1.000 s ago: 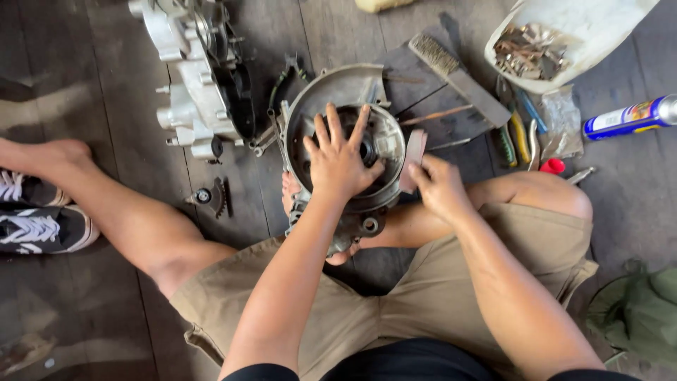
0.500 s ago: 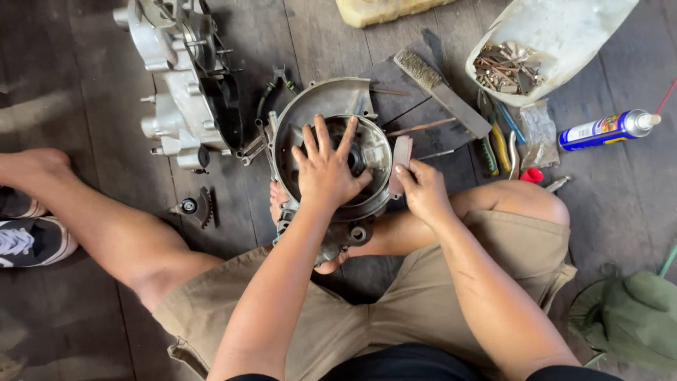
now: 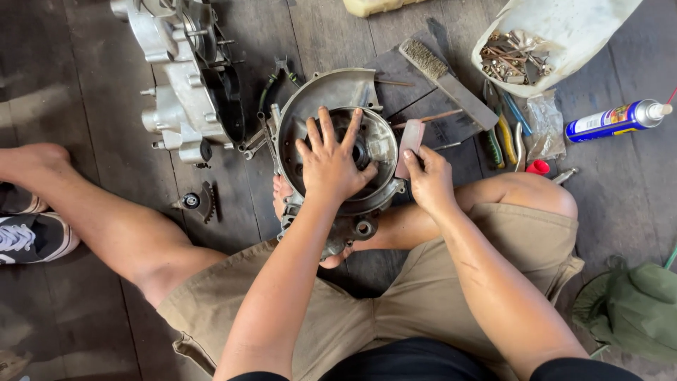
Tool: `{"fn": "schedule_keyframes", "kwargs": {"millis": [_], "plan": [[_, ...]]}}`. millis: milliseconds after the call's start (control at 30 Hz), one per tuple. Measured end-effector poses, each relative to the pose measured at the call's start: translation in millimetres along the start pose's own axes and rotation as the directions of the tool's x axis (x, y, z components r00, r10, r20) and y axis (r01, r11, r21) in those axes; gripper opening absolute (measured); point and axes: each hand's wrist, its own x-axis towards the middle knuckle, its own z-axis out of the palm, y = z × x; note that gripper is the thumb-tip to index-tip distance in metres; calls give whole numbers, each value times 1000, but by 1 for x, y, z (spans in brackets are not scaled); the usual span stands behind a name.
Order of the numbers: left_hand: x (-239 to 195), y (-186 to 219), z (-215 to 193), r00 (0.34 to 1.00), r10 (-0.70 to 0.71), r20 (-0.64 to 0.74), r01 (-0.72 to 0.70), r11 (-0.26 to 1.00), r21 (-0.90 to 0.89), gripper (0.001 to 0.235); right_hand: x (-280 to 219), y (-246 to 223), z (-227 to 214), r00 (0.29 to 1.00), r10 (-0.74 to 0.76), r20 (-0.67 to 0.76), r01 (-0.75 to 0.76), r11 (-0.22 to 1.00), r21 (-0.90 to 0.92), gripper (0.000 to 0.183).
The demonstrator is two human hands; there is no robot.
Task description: Sanding and cleaning the interior of a motorcycle engine casing using sandpaper and a metal rod.
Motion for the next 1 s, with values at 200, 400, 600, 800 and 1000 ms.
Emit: {"fn": "schedule_keyframes", "kwargs": {"millis": [200, 400, 600, 800, 1000], "plan": [[3, -2, 6, 1000, 23, -21, -23, 1000, 22, 105, -1, 1, 1, 1000, 3, -8, -4, 1000, -1, 24], [2, -1, 3, 1000, 19, -8, -19, 1000, 21, 105, 11, 10, 9, 996, 84, -37, -81, 994, 75, 27], [3, -3, 7, 999, 25, -35, -25, 1000, 14, 106, 9, -3, -4, 999, 2, 36, 1, 996, -87, 28], [0, 0, 3, 1000, 3, -32, -2, 1000, 21, 104, 13, 6, 1, 1000, 30, -3, -30, 994, -102, 29], [2, 1, 3, 1000, 19, -20, -17, 998, 55, 107, 9, -3, -5, 1000, 19, 2, -18, 985, -171, 28]]}}
